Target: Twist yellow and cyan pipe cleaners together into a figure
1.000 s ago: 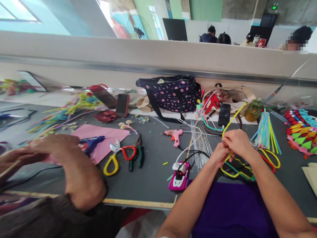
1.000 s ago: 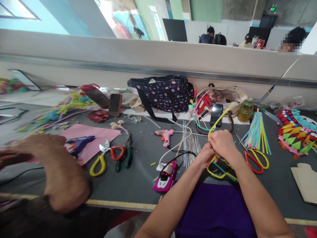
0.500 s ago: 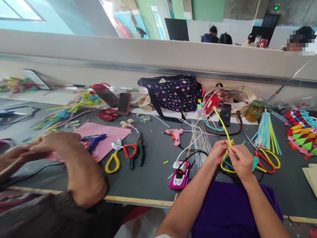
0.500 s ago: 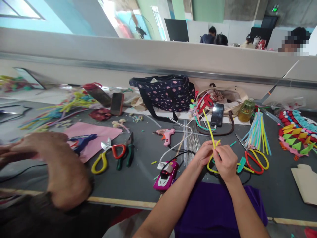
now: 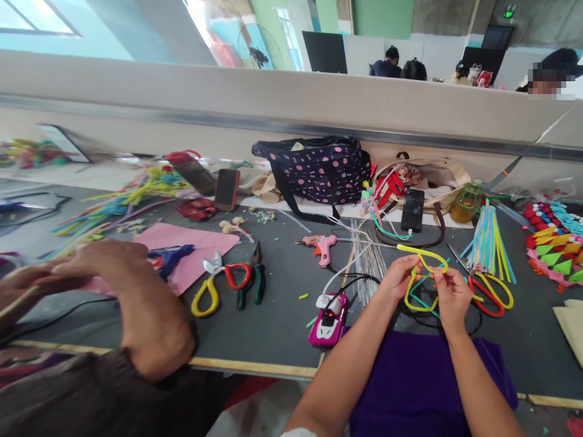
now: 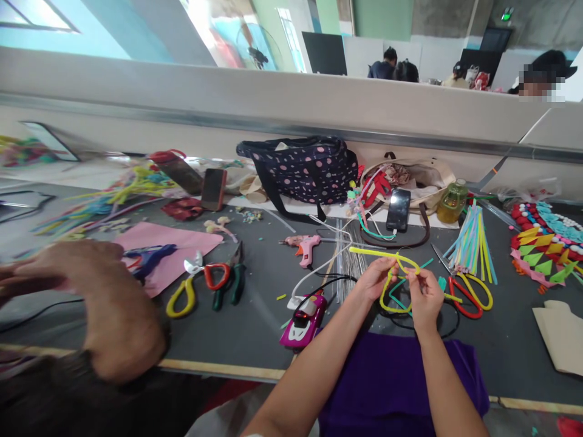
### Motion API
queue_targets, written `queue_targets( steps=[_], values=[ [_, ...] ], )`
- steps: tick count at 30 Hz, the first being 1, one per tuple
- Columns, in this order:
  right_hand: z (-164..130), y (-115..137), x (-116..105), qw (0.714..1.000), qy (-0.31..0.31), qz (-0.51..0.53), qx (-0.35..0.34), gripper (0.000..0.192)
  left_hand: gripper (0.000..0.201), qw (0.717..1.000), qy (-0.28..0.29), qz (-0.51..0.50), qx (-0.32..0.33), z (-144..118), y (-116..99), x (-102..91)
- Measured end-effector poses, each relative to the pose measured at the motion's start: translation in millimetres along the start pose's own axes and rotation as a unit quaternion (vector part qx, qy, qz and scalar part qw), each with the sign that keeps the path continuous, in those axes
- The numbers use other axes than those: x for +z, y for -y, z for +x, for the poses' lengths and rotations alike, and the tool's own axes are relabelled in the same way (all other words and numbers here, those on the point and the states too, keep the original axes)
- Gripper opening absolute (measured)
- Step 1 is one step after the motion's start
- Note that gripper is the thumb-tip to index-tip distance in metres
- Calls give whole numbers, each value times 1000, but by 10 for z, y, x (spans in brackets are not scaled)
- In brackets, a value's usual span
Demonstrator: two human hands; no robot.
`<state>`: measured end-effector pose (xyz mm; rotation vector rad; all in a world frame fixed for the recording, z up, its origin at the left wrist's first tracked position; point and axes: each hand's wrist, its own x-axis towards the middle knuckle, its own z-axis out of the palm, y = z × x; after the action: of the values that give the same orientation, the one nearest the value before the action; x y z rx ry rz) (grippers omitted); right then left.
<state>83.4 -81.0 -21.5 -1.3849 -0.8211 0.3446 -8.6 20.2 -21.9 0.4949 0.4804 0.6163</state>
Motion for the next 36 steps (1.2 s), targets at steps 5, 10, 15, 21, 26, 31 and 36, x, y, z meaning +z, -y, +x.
queue_targets(
  steps=[5, 10, 15, 21, 26, 31, 36],
  values=[
    [-6, -25, -40, 989, 38, -95, -104, 17, 17, 1000, -28, 1, -6, -9, -11, 31],
    [-12, 2, -60, 962, 74, -160, -207, 15, 16, 997, -66, 23, 42, -14, -11, 77],
    [-13, 31, -52, 957, 88, -169, -216, 16, 18, 993, -99, 49, 46, 2, -13, 81],
    [-23, -18, -42, 974, 70, -156, -150, 17, 19, 990, -111, 61, 65, -5, 4, 82],
    [-14, -57, -33, 988, 36, -128, -75, 22, 19, 984, -126, 89, 93, -12, 37, 100],
    [4, -45, -47, 995, 10, -90, -47, 23, 26, 982, -122, 100, 108, 3, 68, 81],
    [20, 56, -84, 996, -48, -47, -50, 24, 29, 982, -128, 94, 101, 29, 81, 26]
  ],
)
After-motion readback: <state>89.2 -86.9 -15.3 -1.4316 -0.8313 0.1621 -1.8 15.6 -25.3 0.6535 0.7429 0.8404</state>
